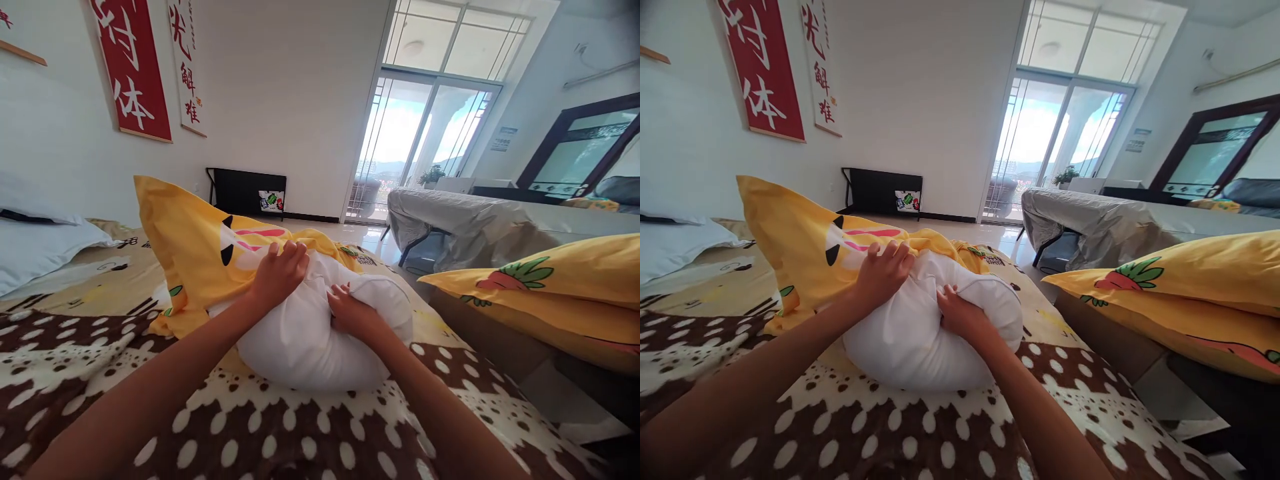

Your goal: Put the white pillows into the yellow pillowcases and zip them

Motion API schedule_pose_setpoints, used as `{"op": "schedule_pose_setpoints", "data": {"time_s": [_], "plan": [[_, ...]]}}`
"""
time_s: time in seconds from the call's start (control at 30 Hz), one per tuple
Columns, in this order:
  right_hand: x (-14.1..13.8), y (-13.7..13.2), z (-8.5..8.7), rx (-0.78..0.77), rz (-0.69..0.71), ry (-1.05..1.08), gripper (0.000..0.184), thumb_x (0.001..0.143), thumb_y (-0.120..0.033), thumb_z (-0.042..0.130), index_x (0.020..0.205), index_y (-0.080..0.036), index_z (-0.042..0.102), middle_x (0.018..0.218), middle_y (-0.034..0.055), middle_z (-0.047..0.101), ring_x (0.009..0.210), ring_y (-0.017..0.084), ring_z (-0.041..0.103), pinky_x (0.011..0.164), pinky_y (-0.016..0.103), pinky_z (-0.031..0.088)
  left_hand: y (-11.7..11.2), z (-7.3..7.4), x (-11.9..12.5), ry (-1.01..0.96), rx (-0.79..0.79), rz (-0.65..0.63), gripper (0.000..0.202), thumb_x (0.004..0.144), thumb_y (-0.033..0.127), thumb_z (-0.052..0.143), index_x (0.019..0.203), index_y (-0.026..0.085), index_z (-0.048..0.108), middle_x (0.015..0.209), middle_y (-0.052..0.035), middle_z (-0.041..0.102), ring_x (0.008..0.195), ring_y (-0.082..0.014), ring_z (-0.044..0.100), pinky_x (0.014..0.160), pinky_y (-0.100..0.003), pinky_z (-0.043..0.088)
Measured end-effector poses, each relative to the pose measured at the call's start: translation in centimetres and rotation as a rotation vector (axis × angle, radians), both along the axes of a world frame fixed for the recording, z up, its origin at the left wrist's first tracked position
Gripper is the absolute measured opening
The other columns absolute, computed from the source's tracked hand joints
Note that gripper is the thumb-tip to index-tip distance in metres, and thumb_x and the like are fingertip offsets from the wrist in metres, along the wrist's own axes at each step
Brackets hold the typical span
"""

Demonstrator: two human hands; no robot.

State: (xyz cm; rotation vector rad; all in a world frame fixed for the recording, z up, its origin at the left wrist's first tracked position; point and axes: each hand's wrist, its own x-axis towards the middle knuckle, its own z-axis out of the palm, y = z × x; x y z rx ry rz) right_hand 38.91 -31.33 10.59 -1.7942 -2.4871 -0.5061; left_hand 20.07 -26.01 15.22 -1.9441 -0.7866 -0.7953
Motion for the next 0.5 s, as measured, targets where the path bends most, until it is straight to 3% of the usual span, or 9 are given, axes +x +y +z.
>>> {"op": "schedule_pose_setpoints", "data": {"time_s": [0.1, 0.2, 0.33, 0.5], "plan": [[-2.0, 0.3, -1.2, 0.002, 0.04, 0.01, 0.036, 0.078, -0.003, 0.036, 0.105, -0.015, 0.056, 0.108, 0.0138, 0.057, 0.093, 0.025, 0.059, 0.061, 0.031, 0.049, 1.4, 0.3, 1.7, -0.032, -0.264, 0.09, 0.034, 0.087, 0.003, 0.031, 0.09, 0.007, 0.064, 0.087, -0.0153, 0.062, 0.091, -0.0277, 0.053, 0.082, -0.042, 0.031], [-2.7, 0.0, -1.5, 0.009, 0.096, 0.002, 0.034, 0.079, -0.003, 0.036, 0.102, -0.015, 0.057, 0.104, 0.0133, 0.057, 0.082, 0.024, 0.061, 0.051, 0.031, 0.047, 3.5, 0.6, 2.1, -0.058, -0.298, 0.152, 0.034, 0.084, 0.0, 0.032, 0.087, 0.004, 0.066, 0.085, -0.0193, 0.061, 0.089, -0.0308, 0.053, 0.079, -0.044, 0.032], [-3.1, -0.5, -1.2, 0.058, 0.142, -0.057, 0.036, 0.079, 0.0, 0.034, 0.102, -0.014, 0.058, 0.102, 0.0138, 0.058, 0.082, 0.025, 0.06, 0.055, 0.033, 0.05, 5.2, 1.0, 2.2, -0.02, -0.34, 0.16, 0.031, 0.084, 0.004, 0.038, 0.079, 0.006, 0.068, 0.081, -0.0178, 0.063, 0.084, -0.0291, 0.053, 0.078, -0.043, 0.032], [-5.8, 0.2, -1.8, 0.068, 0.237, 0.066, 0.037, 0.083, -0.002, 0.034, 0.109, -0.015, 0.057, 0.1, 0.0125, 0.061, 0.081, 0.024, 0.06, 0.069, 0.039, 0.052, 4.3, 1.0, 4.6, 0.048, -0.312, 0.07, 0.031, 0.085, 0.007, 0.036, 0.085, 0.007, 0.067, 0.082, -0.016, 0.064, 0.083, -0.0283, 0.053, 0.076, -0.043, 0.031]]}}
